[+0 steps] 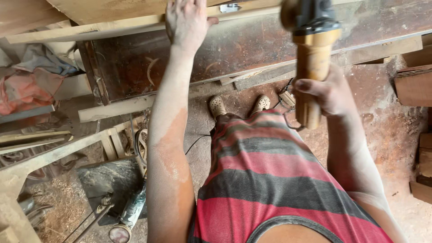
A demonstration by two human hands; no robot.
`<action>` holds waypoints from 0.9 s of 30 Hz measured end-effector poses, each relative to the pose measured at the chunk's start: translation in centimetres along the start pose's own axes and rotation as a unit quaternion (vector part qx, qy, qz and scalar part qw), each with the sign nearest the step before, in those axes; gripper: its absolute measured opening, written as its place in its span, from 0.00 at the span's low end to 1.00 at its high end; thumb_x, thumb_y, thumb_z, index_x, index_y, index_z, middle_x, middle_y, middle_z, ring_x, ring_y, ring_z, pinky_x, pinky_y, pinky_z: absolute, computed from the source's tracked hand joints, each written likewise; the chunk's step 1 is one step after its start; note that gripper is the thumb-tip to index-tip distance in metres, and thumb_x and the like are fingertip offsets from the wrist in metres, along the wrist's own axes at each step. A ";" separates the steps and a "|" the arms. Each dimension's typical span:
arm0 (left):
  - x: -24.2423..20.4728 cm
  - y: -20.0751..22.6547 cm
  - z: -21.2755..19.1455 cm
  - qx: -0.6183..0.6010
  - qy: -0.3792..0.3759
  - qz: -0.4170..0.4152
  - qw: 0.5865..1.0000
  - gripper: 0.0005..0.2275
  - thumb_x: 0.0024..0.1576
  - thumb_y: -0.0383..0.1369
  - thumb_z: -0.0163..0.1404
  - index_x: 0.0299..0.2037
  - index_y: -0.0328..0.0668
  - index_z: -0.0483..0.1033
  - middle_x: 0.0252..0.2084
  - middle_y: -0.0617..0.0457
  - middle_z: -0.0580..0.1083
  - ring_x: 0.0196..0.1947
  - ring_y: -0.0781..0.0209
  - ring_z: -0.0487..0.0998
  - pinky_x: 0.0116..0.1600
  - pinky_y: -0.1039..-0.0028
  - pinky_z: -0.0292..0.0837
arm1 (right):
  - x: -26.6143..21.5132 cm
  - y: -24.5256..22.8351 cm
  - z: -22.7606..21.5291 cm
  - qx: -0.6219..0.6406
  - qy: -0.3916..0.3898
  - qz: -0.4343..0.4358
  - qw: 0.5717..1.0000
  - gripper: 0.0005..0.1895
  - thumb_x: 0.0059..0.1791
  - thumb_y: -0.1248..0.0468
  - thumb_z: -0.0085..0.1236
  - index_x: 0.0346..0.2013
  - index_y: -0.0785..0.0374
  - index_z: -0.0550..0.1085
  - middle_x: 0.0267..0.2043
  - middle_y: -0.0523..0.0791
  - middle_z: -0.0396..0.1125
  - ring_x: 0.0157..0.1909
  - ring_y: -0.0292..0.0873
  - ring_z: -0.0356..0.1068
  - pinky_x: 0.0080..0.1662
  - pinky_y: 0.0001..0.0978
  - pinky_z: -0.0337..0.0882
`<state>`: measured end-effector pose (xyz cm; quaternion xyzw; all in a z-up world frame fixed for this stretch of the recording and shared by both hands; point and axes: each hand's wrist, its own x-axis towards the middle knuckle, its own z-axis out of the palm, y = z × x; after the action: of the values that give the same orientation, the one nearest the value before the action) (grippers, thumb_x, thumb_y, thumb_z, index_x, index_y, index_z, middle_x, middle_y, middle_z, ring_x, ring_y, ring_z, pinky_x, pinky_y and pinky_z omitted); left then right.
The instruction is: The person uses an angle grinder with a sanding disc to smooth the surface and edges of a large wooden plank. They hold the plank with one hand while guiding the tool with the other, moving along the length and edges of the wood.
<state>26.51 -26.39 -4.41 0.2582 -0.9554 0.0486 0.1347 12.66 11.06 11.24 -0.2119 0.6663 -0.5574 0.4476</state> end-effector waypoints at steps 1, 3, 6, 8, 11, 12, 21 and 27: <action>-0.3 0.1 -0.1 -0.011 -0.011 -0.006 1.000 0.42 0.50 0.62 0.63 0.64 0.35 0.67 0.53 0.41 0.76 0.55 0.47 0.76 0.61 0.49 0.68 | 0.4 -0.3 1.6 -0.022 -0.004 0.010 1.000 0.23 0.42 0.61 0.65 0.48 0.68 0.70 0.37 0.47 0.71 0.37 0.41 0.73 0.42 0.34 0.78; -0.9 0.5 -0.2 -0.037 -0.038 -0.012 0.999 0.37 0.56 0.60 0.62 0.63 0.38 0.69 0.49 0.46 0.77 0.54 0.51 0.77 0.63 0.48 0.68 | 1.0 -1.0 4.1 -0.011 -0.021 0.014 1.000 0.25 0.42 0.61 0.66 0.49 0.67 0.70 0.37 0.45 0.69 0.36 0.39 0.71 0.42 0.32 0.76; -1.2 1.1 -0.4 0.057 0.056 0.047 0.996 0.34 0.61 0.63 0.57 0.56 0.34 0.72 0.47 0.40 0.77 0.50 0.50 0.77 0.56 0.52 0.73 | 1.5 -1.7 6.8 -0.038 -0.029 0.018 0.999 0.24 0.42 0.61 0.67 0.49 0.67 0.70 0.37 0.44 0.70 0.37 0.38 0.71 0.41 0.30 0.74; -0.9 1.2 -0.8 0.031 0.063 0.029 0.997 0.33 0.53 0.61 0.59 0.53 0.36 0.74 0.46 0.45 0.78 0.47 0.53 0.78 0.46 0.56 0.74 | 2.3 -2.2 8.0 -0.057 -0.037 0.019 0.997 0.24 0.42 0.61 0.67 0.48 0.67 0.70 0.36 0.44 0.70 0.36 0.38 0.72 0.41 0.30 0.75; -0.8 1.6 -1.2 0.041 0.117 0.036 0.992 0.29 0.49 0.59 0.58 0.50 0.44 0.77 0.48 0.52 0.78 0.49 0.58 0.77 0.45 0.64 0.73 | 2.2 -2.3 8.8 -0.059 -0.026 0.036 0.997 0.25 0.41 0.62 0.67 0.48 0.67 0.70 0.36 0.44 0.70 0.35 0.39 0.72 0.40 0.31 0.77; -0.7 1.7 -1.3 0.053 0.144 0.043 0.987 0.27 0.49 0.58 0.57 0.50 0.47 0.77 0.50 0.54 0.78 0.51 0.60 0.77 0.46 0.67 0.73 | 1.9 -2.2 8.7 -0.063 -0.018 0.035 0.997 0.25 0.42 0.62 0.68 0.48 0.68 0.70 0.36 0.44 0.70 0.37 0.39 0.72 0.41 0.31 0.76; -1.4 0.8 -3.6 -0.028 0.072 0.049 0.996 0.26 0.47 0.59 0.64 0.39 0.45 0.77 0.33 0.56 0.73 0.36 0.60 0.73 0.38 0.64 0.67 | 0.1 -1.3 3.3 -0.015 0.068 0.037 0.997 0.19 0.44 0.62 0.66 0.45 0.66 0.71 0.35 0.47 0.70 0.36 0.42 0.73 0.41 0.35 0.79; -1.5 1.2 -5.1 -0.029 0.054 0.039 0.997 0.24 0.46 0.57 0.67 0.37 0.47 0.77 0.35 0.56 0.73 0.37 0.59 0.73 0.39 0.62 0.68 | -1.2 -1.2 -0.5 0.047 0.114 0.028 0.992 0.16 0.47 0.62 0.62 0.45 0.69 0.72 0.36 0.47 0.71 0.35 0.43 0.74 0.40 0.37 0.78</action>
<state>28.30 -23.78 0.01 0.2136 -0.9570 0.0404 0.1919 12.59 11.93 12.74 -0.1071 0.6919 -0.5954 0.3941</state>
